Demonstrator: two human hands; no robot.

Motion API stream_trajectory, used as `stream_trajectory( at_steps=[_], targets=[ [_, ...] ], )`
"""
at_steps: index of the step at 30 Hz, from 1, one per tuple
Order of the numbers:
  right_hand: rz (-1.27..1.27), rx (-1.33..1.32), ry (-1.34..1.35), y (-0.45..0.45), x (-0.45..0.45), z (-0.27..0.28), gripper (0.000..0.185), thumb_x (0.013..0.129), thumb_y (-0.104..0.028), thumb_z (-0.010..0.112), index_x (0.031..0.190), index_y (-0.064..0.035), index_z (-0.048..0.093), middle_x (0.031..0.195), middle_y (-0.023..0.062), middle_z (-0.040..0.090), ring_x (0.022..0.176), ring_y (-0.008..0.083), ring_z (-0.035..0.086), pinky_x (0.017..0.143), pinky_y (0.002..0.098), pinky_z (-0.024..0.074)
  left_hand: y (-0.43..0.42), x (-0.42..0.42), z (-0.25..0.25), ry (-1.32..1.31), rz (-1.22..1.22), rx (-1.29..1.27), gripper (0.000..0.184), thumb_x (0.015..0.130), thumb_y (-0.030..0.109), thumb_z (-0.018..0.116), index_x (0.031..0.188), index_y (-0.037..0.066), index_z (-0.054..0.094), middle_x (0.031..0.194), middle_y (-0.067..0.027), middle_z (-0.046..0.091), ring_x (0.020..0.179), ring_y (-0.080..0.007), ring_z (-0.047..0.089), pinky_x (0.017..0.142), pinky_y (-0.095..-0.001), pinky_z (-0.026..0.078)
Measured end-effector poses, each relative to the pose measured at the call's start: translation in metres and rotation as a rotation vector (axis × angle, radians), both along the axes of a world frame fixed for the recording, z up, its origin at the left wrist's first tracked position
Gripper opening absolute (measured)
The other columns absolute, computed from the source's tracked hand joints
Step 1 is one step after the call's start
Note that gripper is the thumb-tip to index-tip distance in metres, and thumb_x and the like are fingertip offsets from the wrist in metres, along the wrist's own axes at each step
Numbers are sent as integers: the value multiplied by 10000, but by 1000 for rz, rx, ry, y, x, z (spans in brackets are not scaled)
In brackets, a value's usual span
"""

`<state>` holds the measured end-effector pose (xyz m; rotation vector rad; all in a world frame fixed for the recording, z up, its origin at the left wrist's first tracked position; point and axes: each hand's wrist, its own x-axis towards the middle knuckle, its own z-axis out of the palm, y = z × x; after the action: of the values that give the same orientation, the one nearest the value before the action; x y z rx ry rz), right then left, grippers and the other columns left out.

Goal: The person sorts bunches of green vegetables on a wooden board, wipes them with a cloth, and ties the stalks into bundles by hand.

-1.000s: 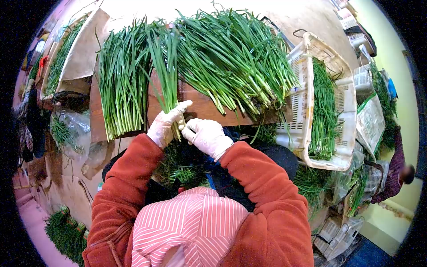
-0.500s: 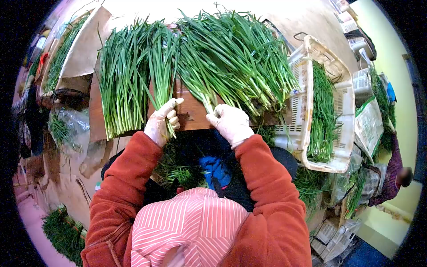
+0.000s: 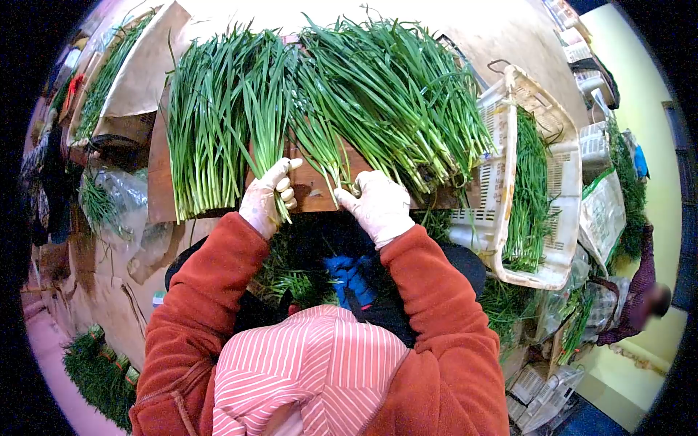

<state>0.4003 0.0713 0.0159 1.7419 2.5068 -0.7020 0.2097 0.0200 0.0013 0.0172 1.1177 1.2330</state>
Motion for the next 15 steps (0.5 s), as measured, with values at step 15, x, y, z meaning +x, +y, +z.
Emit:
stream_trajectory(
  at_steps=[15],
  targets=[
    [-64, 54, 101, 5, -14, -40, 266, 805, -380, 585, 771, -116, 598, 833, 120, 613, 751, 328, 609, 677, 429, 472, -1, 1, 1, 19, -35, 9, 267, 892, 261, 551, 1052, 54, 605, 562, 84, 286, 472, -52, 281, 448, -223, 258]
  ],
)
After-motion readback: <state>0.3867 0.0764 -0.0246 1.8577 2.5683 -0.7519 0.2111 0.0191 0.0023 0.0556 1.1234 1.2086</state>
